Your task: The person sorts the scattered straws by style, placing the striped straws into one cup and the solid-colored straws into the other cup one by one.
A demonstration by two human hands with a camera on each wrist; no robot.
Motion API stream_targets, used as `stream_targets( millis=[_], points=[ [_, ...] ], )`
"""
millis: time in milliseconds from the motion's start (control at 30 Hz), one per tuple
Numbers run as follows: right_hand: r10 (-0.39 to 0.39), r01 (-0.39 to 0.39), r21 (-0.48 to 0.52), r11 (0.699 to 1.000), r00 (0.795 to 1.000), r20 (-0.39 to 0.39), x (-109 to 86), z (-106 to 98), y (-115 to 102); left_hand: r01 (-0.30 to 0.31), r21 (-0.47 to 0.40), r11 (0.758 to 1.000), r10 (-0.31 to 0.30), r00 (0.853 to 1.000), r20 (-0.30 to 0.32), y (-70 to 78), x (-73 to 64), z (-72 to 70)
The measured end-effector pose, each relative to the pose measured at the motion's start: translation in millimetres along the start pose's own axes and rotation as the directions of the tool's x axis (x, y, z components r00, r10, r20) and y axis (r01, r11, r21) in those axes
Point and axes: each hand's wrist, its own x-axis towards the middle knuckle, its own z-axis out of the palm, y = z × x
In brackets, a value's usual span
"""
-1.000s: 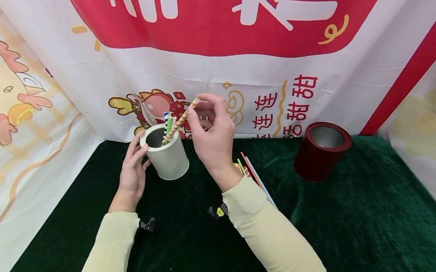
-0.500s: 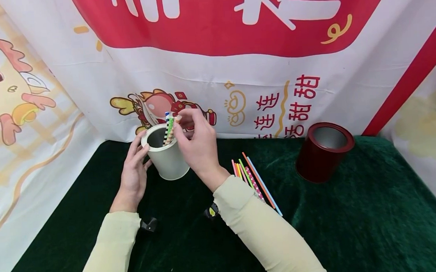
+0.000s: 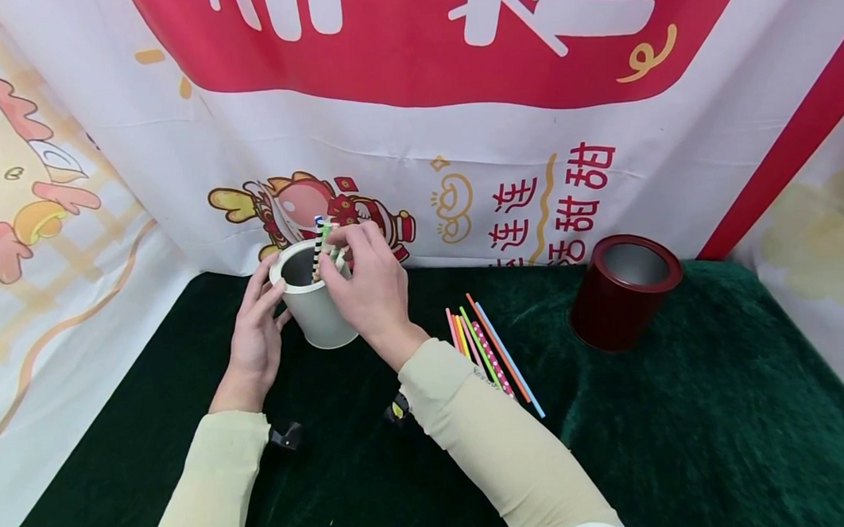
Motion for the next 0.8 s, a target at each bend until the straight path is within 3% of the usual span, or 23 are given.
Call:
stream_targets(
  millis=[533, 800],
  points=[
    [-0.047, 0.05, -0.092, 0.994, 0.998, 0.034, -4.2, 0, 2, 0.017, 0.012, 1.0, -0.016, 1.0, -0.004, 1.6, 0.1, 0.5],
    [-0.037, 0.037, -0.03, 0.999, 0.999, -0.003, -9.4, -9, 4, 0.014, 0.007, 1.0, -0.014, 1.0, -0.011, 0.2, 0.5, 0.6]
  ],
)
